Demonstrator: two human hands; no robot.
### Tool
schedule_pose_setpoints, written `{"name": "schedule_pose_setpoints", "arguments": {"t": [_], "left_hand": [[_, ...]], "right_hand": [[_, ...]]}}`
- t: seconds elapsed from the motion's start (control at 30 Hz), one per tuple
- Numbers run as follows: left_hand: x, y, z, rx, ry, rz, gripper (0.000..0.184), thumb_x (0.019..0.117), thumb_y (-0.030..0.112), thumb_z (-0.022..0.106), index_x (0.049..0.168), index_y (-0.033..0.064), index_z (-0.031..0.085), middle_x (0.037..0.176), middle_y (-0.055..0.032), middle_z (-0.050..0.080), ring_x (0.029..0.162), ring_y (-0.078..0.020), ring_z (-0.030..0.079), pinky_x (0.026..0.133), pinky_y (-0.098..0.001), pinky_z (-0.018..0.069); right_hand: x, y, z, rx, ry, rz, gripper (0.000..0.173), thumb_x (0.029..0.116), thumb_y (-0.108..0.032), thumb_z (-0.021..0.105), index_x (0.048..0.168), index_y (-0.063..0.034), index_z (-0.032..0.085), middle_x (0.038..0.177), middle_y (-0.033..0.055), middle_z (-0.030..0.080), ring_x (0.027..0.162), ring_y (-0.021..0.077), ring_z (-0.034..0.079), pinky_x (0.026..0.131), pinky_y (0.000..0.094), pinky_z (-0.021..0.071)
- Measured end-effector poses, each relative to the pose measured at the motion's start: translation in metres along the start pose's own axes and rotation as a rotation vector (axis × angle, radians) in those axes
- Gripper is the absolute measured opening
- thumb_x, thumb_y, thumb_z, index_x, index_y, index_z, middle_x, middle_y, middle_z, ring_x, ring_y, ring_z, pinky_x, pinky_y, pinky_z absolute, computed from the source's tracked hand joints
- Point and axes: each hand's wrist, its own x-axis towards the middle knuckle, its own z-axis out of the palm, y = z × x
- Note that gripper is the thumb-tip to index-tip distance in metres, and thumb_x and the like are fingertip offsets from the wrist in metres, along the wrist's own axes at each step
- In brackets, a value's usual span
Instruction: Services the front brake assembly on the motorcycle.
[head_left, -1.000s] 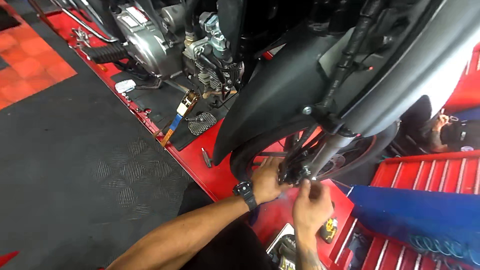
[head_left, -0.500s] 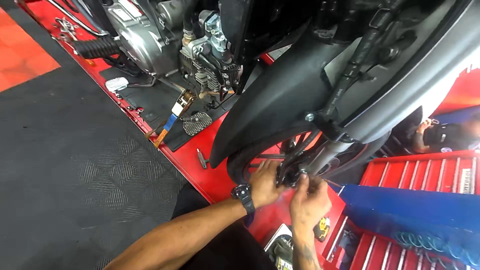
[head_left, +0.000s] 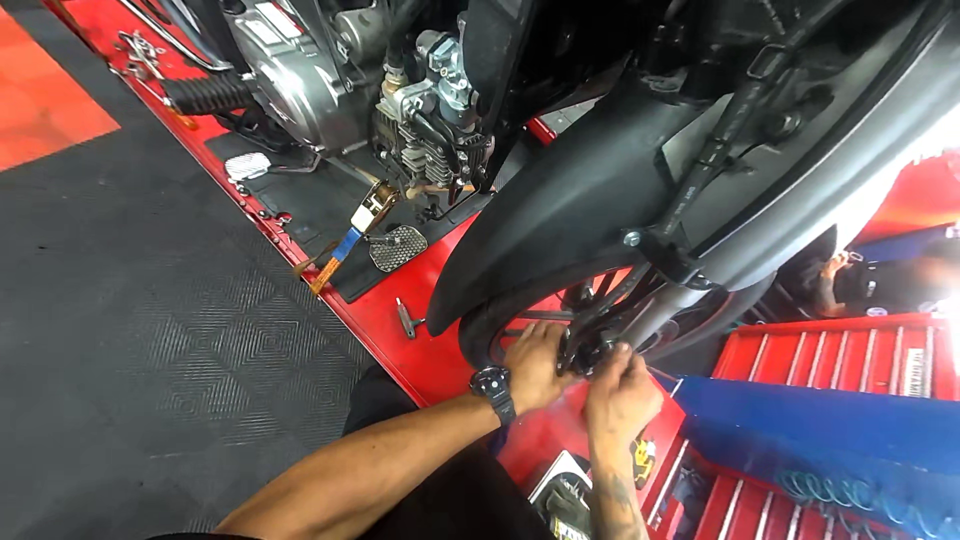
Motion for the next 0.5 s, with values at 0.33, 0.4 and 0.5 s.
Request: {"name": "schedule_pose_setpoints", "arguments": {"t": [0.33,0.4,0.5], "left_hand": [[0.003,-0.002,-0.003,-0.001,-0.034,0.025,0.070,0.0827,0.045,0.080,0.140,0.0109,0.058,0.138,-0.0099,0.061,0.132,-0.0269,0.054,0.113,-0.0472,0.0436],[0.003,-0.003,-0.003,-0.007,-0.036,0.021,0.068,0.0822,0.045,0.081,0.137,0.0106,0.060,0.136,-0.0091,0.062,0.131,-0.0261,0.054,0.112,-0.0466,0.0444],[0.003,-0.003,-0.005,-0.016,-0.055,0.006,0.067,0.0830,0.047,0.080,0.136,0.0110,0.060,0.136,-0.0088,0.061,0.131,-0.0259,0.054,0.111,-0.0464,0.0451]], "right_hand": [[-0.009,-0.003,-0.007,0.055,-0.021,-0.055,0.032,0.0961,-0.029,0.063,0.113,-0.0012,0.063,0.091,0.0114,0.070,0.080,0.0252,0.070,0.070,0.0501,0.0566],[-0.009,-0.003,-0.006,0.020,-0.001,-0.070,0.029,0.0990,-0.027,0.060,0.109,-0.0011,0.064,0.087,0.0111,0.070,0.077,0.0257,0.070,0.068,0.0496,0.0561],[-0.006,-0.006,-0.006,-0.043,-0.018,-0.033,0.032,0.1042,-0.031,0.054,0.097,-0.0033,0.067,0.074,0.0097,0.067,0.068,0.0269,0.068,0.062,0.0499,0.0531]]}}
